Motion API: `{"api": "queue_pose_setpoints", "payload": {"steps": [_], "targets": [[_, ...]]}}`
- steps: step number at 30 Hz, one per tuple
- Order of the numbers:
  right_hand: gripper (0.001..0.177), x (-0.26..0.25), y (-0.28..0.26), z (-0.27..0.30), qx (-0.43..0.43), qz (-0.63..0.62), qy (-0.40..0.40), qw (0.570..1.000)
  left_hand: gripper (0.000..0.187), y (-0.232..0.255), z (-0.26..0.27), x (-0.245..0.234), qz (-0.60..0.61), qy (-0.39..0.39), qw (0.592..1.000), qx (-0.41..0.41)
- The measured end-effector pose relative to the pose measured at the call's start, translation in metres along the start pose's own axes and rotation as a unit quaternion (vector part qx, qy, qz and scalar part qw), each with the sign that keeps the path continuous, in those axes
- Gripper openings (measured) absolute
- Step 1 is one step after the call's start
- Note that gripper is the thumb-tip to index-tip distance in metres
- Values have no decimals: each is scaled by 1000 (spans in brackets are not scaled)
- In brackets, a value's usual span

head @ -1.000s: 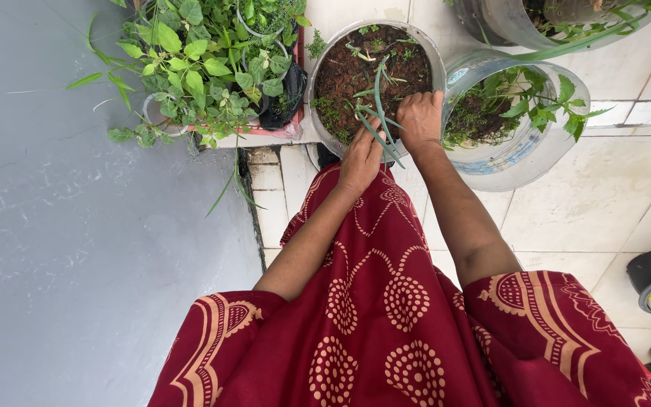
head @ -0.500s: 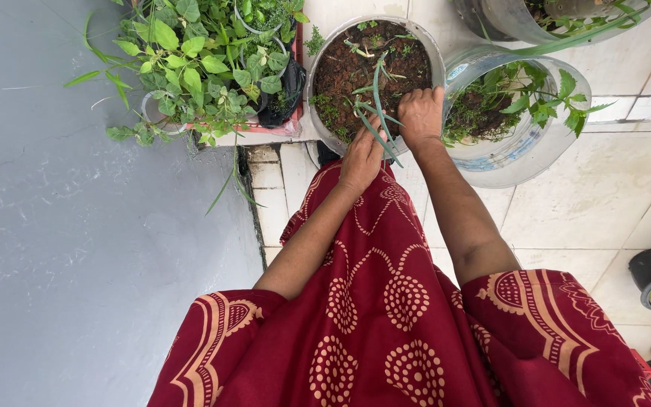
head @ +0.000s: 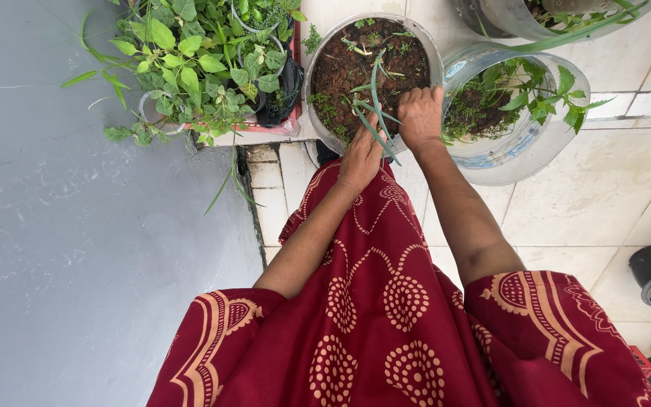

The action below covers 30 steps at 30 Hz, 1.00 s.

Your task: Remove weeds and dead leaves from potted plants.

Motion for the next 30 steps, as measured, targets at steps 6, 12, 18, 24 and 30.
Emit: {"api": "queue_pose_setpoints", "payload": {"steps": [6, 12, 18, 24, 30], "targets": [[11, -38, -2, 7, 0, -41, 53, 998, 58, -5, -3, 3, 7, 5, 1000, 12], [1, -88, 8, 26, 53, -175, 118, 976, 58, 8, -2, -3, 1, -3, 1000, -6], [9, -94, 12, 38, 101, -241, 121, 958, 59, 9, -2, -3, 24, 10, 1000, 16], [8, -103, 15, 37, 97, -287, 121, 945, 57, -3, -3, 0, 26, 33, 998, 41], [5, -110, 13, 40, 73, -250, 99, 960, 59, 9, 2, -2, 34, 21, 999, 21]]}}
Point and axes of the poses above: each hand's wrist, its own z-axis away from the middle knuckle, its own x-axis out of the palm, y = z × x, the point moved 9 cm from there along -z, towards the middle knuckle
